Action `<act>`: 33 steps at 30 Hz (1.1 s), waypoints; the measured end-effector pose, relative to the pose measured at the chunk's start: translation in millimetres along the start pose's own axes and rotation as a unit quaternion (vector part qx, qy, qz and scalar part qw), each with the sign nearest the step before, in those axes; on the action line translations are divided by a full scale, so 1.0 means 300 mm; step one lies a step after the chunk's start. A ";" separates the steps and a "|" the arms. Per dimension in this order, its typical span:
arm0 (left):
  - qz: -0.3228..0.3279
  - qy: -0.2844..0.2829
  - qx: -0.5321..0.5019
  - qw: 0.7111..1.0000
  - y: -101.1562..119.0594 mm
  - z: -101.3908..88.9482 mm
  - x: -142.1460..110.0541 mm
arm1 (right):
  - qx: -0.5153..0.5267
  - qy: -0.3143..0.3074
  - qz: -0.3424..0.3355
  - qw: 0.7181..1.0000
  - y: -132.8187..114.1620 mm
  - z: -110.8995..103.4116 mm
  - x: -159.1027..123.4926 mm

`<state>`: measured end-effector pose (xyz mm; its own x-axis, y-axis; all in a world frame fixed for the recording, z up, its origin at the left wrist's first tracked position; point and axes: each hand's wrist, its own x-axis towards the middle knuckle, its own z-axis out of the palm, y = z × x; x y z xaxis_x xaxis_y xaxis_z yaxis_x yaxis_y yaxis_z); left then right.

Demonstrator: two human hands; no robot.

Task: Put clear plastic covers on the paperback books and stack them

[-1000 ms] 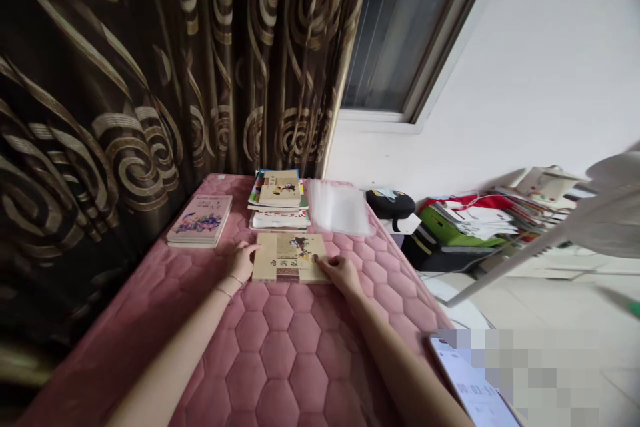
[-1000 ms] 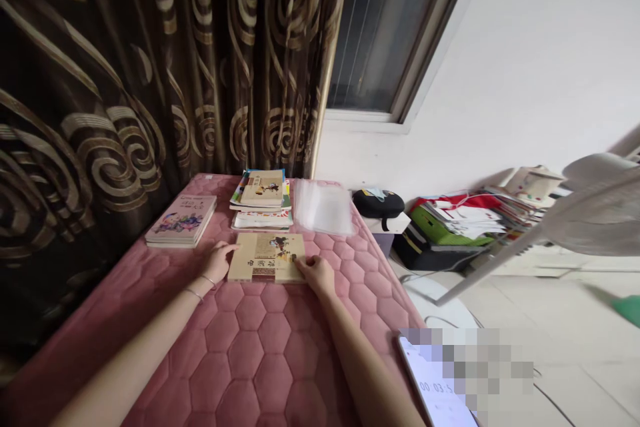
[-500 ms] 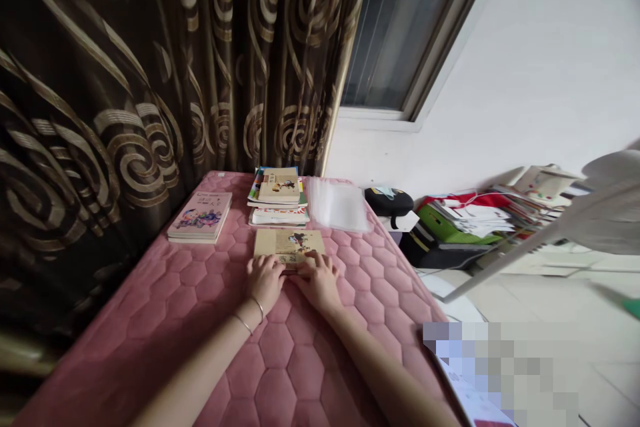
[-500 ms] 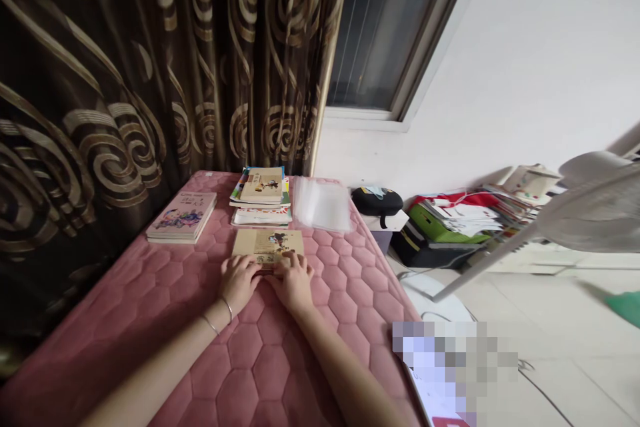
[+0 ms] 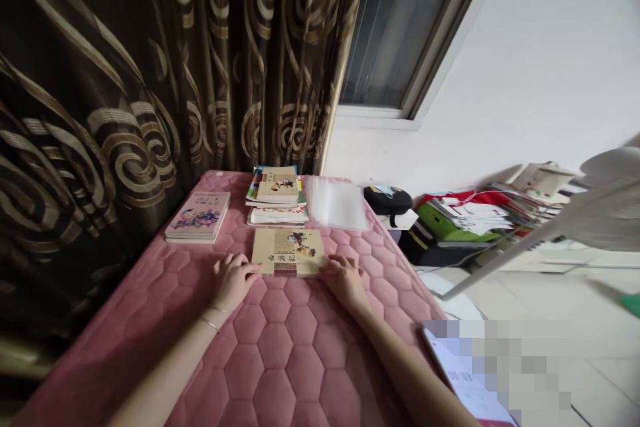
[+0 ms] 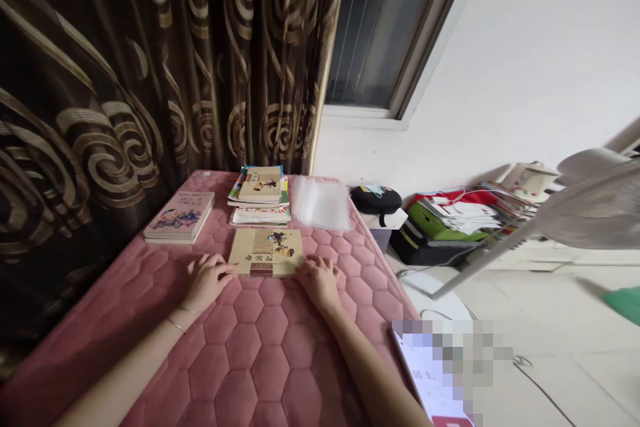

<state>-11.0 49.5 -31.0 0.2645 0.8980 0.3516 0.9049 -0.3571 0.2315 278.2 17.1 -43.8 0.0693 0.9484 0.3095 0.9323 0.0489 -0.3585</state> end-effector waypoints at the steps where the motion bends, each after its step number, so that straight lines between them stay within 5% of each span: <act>1: 0.004 -0.006 -0.002 1.000 -0.010 -0.001 -0.002 | 0.003 -0.005 -0.009 1.000 0.004 0.001 -0.001; 14: -0.020 -0.057 -0.060 0.996 -0.003 -0.006 -0.007 | 0.045 -0.028 -0.012 0.999 0.007 0.002 -0.014; 18: -0.104 -0.060 -0.031 0.992 0.085 -0.009 -0.010 | -0.003 0.003 0.042 0.999 -0.061 0.018 -0.030; 25: -0.189 -0.047 0.065 0.979 0.230 0.042 0.004 | -0.060 0.030 0.009 0.998 -0.237 0.087 -0.010; 29: -0.179 -0.019 0.076 0.981 0.201 0.058 -0.002 | -0.054 0.031 0.023 0.998 -0.241 0.095 -0.006; 33: -0.129 -0.029 0.034 0.991 0.105 0.037 0.001 | -0.018 0.011 0.039 0.999 -0.146 0.051 -0.013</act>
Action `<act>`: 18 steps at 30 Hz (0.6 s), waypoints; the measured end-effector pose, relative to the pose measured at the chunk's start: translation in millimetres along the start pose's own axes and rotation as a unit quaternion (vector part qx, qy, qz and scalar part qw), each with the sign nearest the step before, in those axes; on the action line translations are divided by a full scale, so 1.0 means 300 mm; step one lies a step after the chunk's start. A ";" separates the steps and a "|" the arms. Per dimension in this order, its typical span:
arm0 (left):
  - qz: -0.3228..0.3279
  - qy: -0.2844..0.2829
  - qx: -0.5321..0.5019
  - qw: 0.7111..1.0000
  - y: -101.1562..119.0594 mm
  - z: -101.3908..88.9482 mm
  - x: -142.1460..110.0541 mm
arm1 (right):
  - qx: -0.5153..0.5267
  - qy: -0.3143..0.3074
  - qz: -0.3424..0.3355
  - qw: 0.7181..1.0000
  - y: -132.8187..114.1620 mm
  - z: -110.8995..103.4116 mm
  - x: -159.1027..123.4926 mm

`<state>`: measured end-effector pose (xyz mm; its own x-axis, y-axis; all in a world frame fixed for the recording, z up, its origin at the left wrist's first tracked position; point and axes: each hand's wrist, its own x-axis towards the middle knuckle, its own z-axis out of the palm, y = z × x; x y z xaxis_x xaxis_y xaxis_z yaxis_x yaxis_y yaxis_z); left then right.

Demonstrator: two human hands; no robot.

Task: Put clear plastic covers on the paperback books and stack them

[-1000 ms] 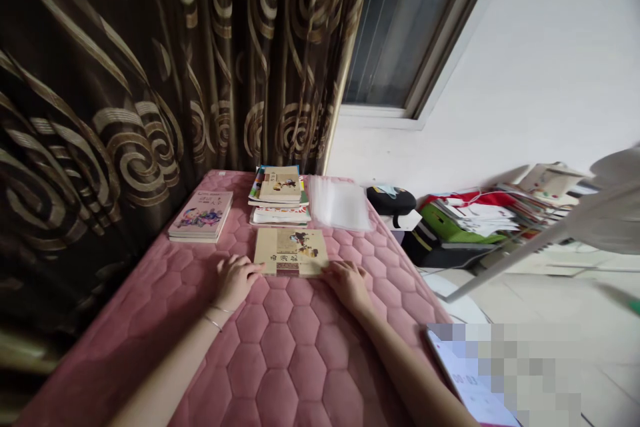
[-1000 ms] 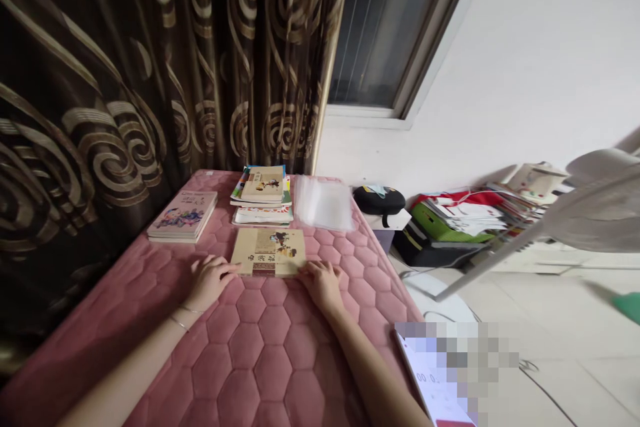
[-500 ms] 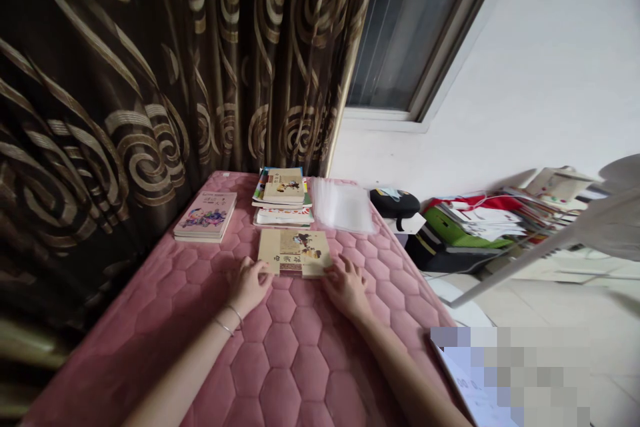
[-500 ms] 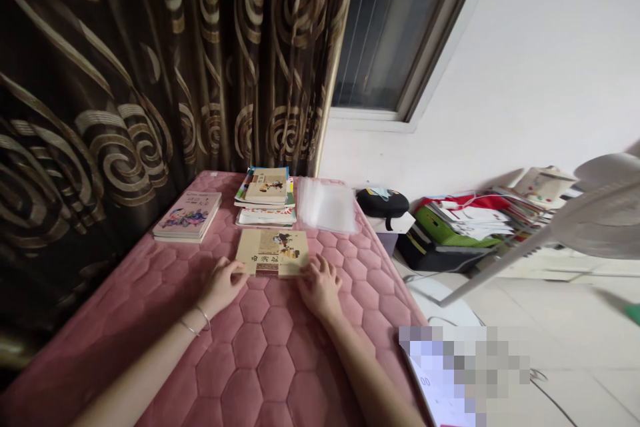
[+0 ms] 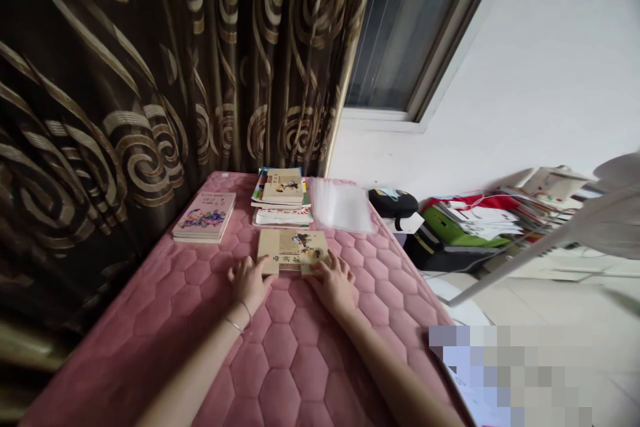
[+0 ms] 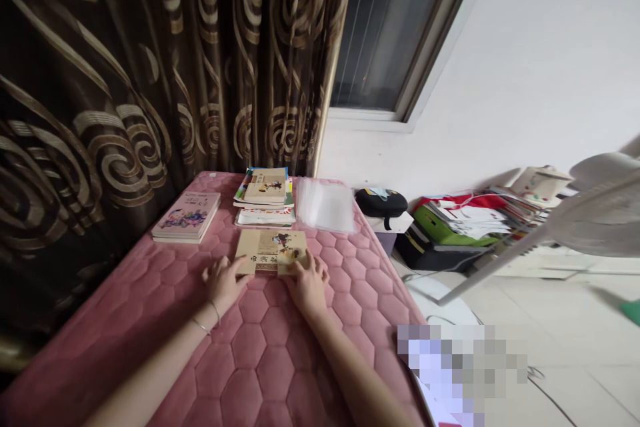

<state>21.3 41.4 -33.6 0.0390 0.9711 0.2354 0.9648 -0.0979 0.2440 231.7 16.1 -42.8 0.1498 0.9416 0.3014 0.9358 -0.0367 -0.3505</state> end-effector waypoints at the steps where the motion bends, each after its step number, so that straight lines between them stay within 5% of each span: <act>1: 0.018 -0.016 -0.020 1.000 -0.026 -0.008 0.011 | 0.017 -0.013 0.000 1.000 0.032 -0.013 0.003; 7: 0.064 -0.077 -0.106 0.989 -0.111 -0.043 0.068 | 0.105 -0.059 -0.026 0.992 0.154 -0.057 0.028; 18: 0.082 -0.076 -0.094 0.989 -0.098 -0.044 0.066 | 0.062 -0.051 -0.033 0.996 0.139 -0.056 0.024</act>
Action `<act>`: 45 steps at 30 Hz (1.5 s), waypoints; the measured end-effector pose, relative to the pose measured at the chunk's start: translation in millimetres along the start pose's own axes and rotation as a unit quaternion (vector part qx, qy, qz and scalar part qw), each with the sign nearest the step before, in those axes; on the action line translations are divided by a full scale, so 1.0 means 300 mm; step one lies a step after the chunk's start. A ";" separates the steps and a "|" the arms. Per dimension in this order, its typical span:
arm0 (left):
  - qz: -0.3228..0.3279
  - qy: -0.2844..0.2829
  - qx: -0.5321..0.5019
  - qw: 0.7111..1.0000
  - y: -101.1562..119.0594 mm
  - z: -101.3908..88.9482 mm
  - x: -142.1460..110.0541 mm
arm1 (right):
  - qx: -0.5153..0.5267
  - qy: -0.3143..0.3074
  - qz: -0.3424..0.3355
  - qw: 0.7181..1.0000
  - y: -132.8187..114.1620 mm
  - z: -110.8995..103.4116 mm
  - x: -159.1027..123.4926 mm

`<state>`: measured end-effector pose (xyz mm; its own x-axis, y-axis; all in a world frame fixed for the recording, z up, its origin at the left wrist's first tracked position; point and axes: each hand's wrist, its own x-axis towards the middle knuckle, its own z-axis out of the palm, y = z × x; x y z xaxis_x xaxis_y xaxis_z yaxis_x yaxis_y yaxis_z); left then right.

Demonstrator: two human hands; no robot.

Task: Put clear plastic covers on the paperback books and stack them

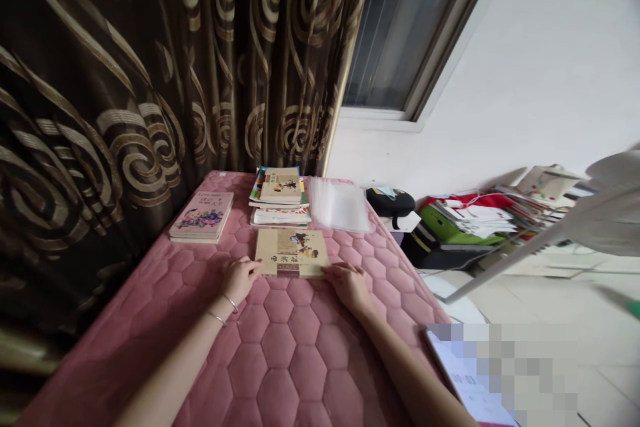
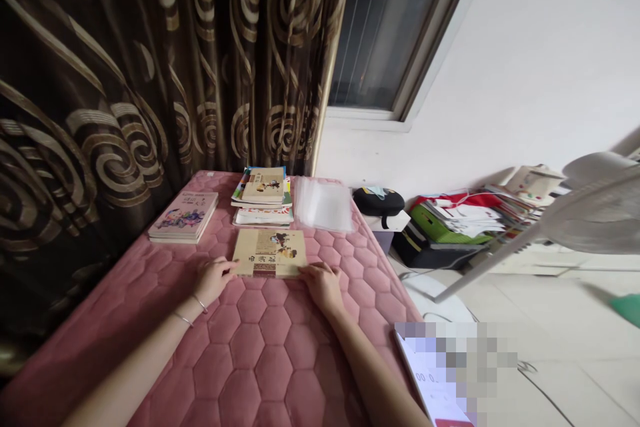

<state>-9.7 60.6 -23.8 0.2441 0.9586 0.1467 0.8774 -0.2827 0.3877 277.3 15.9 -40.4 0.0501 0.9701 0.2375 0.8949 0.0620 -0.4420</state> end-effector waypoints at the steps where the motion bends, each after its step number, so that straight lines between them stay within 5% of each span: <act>1: 0.001 0.002 0.012 1.000 -0.001 0.003 -0.001 | -0.009 -0.004 -0.002 1.000 0.002 -0.004 0.000; 8: -0.007 0.043 0.086 0.995 0.051 0.024 -0.036 | -0.085 -0.015 -0.015 0.996 -0.042 -0.031 0.113; 15: -0.059 0.100 0.171 0.979 0.152 0.054 -0.039 | -0.094 -0.094 -0.056 0.990 -0.155 0.057 0.370; 19: -0.043 0.105 0.170 0.979 0.140 0.060 -0.026 | -0.093 -0.114 -0.033 0.989 -0.166 0.082 0.425; 28: -0.113 0.076 0.139 0.981 0.034 0.000 0.092 | -0.059 -0.105 0.064 0.991 -0.100 0.049 0.251; 35: -0.105 0.003 0.070 0.992 0.076 0.064 0.248 | 0.035 -0.032 0.178 0.983 -0.096 0.077 0.157; 41: -0.114 -0.005 0.068 0.991 0.129 0.112 0.192 | 0.052 -0.042 0.195 0.978 -0.104 0.080 0.161; 45: -0.102 0.011 0.089 0.991 0.158 0.115 0.116 | 0.040 -0.013 0.140 0.989 -0.086 0.098 0.134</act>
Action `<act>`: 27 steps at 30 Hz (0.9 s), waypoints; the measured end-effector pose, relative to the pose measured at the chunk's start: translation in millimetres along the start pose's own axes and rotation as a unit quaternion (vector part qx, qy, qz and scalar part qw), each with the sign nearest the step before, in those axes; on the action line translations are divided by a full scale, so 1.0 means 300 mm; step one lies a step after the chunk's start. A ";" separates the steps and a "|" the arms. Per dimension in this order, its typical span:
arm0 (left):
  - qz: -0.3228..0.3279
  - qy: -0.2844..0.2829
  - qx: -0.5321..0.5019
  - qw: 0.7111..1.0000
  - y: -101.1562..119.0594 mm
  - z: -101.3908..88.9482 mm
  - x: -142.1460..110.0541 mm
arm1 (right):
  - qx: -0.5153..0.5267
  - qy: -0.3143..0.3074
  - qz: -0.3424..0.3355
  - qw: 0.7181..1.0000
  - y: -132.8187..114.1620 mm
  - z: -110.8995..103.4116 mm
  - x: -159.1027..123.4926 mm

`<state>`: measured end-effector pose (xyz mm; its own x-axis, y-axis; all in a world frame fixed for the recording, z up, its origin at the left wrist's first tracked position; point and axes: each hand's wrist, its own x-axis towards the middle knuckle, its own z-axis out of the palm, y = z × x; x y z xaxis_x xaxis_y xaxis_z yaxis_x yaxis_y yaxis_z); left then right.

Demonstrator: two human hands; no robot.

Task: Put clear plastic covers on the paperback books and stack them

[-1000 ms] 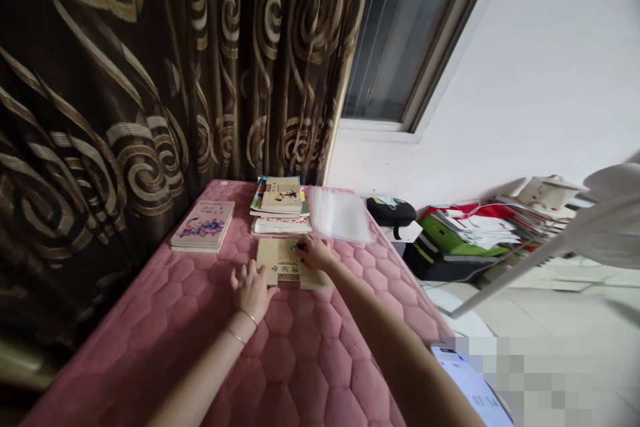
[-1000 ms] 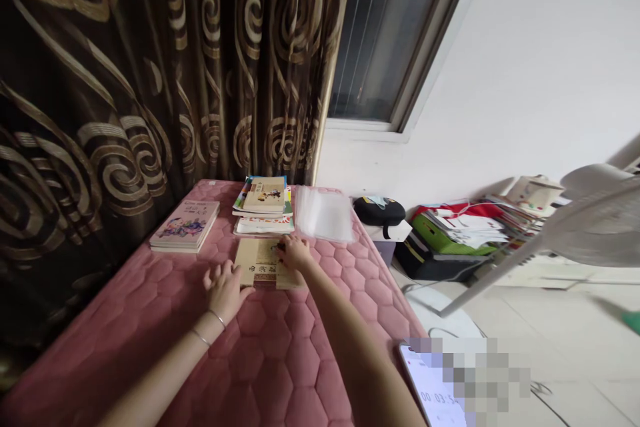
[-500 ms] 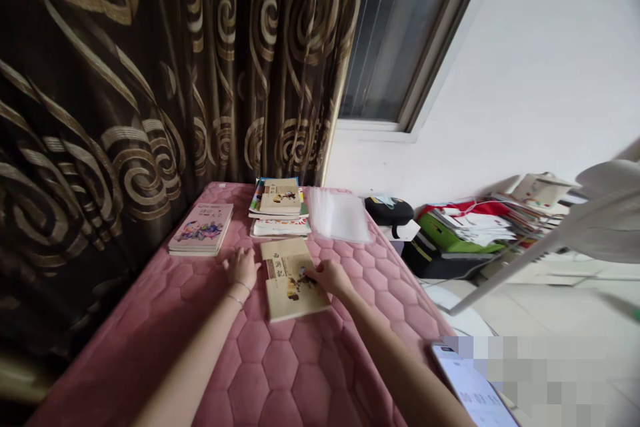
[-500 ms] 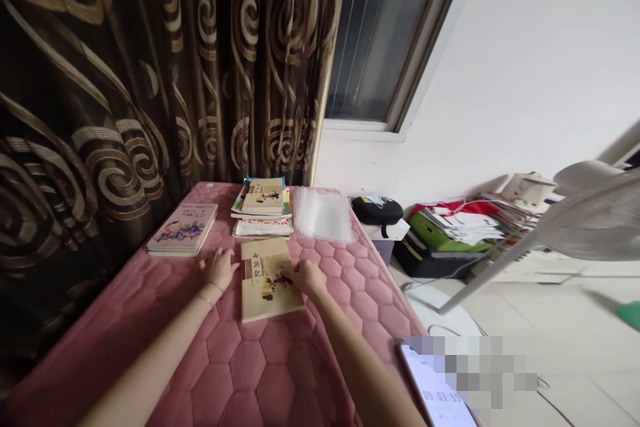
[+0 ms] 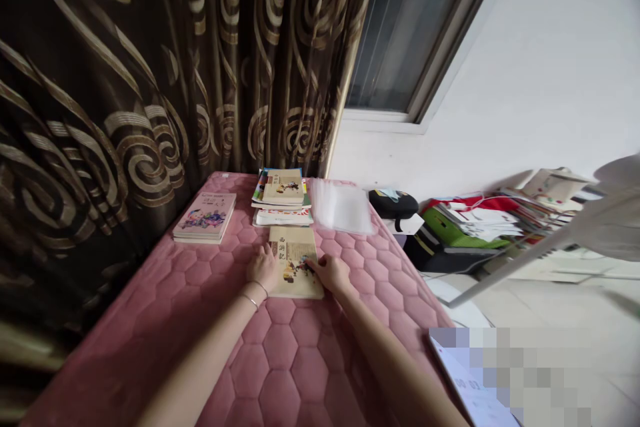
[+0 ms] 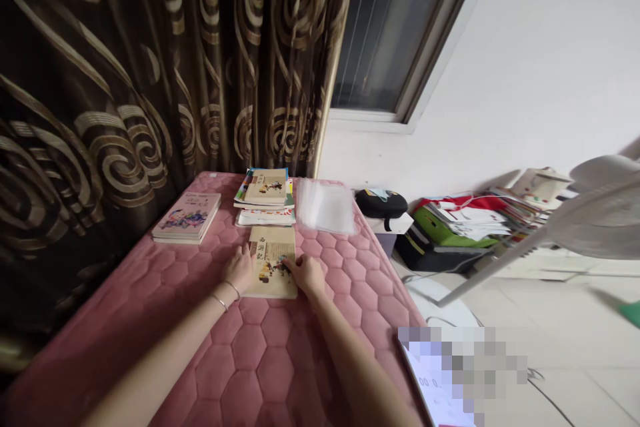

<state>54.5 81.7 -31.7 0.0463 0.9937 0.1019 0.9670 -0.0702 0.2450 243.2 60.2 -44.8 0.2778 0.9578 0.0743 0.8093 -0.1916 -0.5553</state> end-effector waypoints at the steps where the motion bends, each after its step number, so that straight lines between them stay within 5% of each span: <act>1: 0.006 0.002 0.003 1.000 -0.001 -0.002 -0.012 | -0.001 0.011 -0.022 1.000 0.006 0.002 -0.007; 7: 0.016 0.003 0.008 1.000 -0.010 0.000 -0.021 | -0.092 0.078 -0.155 0.981 -0.068 -0.006 -0.057; 12: 0.008 -0.004 0.004 1.000 -0.011 0.007 -0.015 | -0.134 -0.006 -0.261 0.956 -0.202 0.072 -0.133; 16: 0.002 -0.012 -0.012 1.000 -0.010 -0.006 -0.015 | -0.144 -0.034 -0.250 0.957 -0.169 0.101 -0.165; 22: -0.038 -0.031 -0.052 0.997 0.007 -0.023 -0.011 | -0.084 -0.084 -0.169 0.978 -0.024 0.026 -0.123; 27: -0.087 -0.056 -0.125 0.987 0.011 -0.022 0.035 | 0.066 0.005 -0.141 0.988 -0.021 0.022 -0.051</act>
<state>56.3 91.2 -23.4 -0.0736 0.9951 -0.0666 0.8713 0.0966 0.4811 230.5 48.0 -48.0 0.0576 0.9668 0.2490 0.7810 0.1118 -0.6145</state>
